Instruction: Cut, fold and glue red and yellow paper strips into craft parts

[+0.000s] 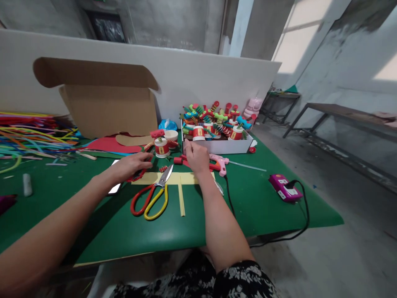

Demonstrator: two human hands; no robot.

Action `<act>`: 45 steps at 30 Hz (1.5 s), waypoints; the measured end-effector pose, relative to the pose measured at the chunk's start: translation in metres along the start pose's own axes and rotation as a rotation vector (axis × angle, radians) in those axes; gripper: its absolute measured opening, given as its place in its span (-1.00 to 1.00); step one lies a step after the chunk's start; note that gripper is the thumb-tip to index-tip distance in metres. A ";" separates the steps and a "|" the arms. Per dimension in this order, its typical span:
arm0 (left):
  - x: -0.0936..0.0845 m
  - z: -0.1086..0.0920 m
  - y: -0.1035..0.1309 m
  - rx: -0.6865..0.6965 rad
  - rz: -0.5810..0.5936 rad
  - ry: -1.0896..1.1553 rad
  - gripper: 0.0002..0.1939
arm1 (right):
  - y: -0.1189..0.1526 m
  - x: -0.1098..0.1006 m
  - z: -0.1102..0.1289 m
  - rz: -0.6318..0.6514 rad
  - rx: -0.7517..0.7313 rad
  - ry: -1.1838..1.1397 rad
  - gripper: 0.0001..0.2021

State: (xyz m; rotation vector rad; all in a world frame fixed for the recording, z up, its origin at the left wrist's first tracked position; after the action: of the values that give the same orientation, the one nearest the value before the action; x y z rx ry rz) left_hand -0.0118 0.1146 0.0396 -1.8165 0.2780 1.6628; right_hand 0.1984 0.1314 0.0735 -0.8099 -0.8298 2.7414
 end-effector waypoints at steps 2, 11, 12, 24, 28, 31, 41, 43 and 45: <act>0.011 -0.005 0.003 0.109 0.120 -0.088 -0.73 | 0.000 0.003 0.000 0.020 -0.006 0.007 -0.53; 0.013 -0.013 0.008 0.137 0.128 -0.156 -0.57 | 0.006 0.032 -0.009 0.391 -0.040 0.062 -0.65; 0.009 -0.016 0.004 0.119 0.084 -0.168 -0.57 | 0.012 0.041 -0.013 0.523 -0.013 0.065 -0.68; 0.002 -0.048 -0.002 -0.041 -0.196 0.036 -0.73 | 0.047 0.077 -0.026 0.817 0.131 0.241 -0.83; 0.005 -0.027 0.000 -0.244 -0.229 0.479 -0.78 | 0.047 0.081 -0.022 0.862 0.230 -0.108 -0.88; 0.017 -0.020 -0.002 -0.442 -0.196 0.944 -0.70 | 0.034 0.077 -0.022 0.663 0.387 -0.526 -0.83; 0.047 -0.053 -0.002 -0.515 0.099 1.399 -0.52 | 0.037 0.087 -0.012 0.191 0.560 -1.065 -0.68; 0.045 -0.052 -0.001 -0.526 0.099 1.400 -0.51 | 0.039 0.089 -0.008 0.236 0.578 -1.106 -0.63; 0.042 -0.053 -0.001 -0.511 0.121 1.392 -0.52 | 0.042 0.092 -0.003 0.336 0.607 -1.133 -0.60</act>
State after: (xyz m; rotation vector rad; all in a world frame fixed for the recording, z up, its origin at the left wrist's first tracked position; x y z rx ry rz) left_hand 0.0390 0.0954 -0.0011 -3.1323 0.5581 0.2247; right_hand 0.1232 0.1259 0.0070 0.8660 0.1341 3.3254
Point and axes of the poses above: each hand's wrist, its own y-axis away from the middle knuckle, its own x-axis out of the palm, z = x × y, the point moved 8 cm from there along -y, towards the middle knuckle, and after that the axes turned 10 degrees about -y, right-handed, at the moved point
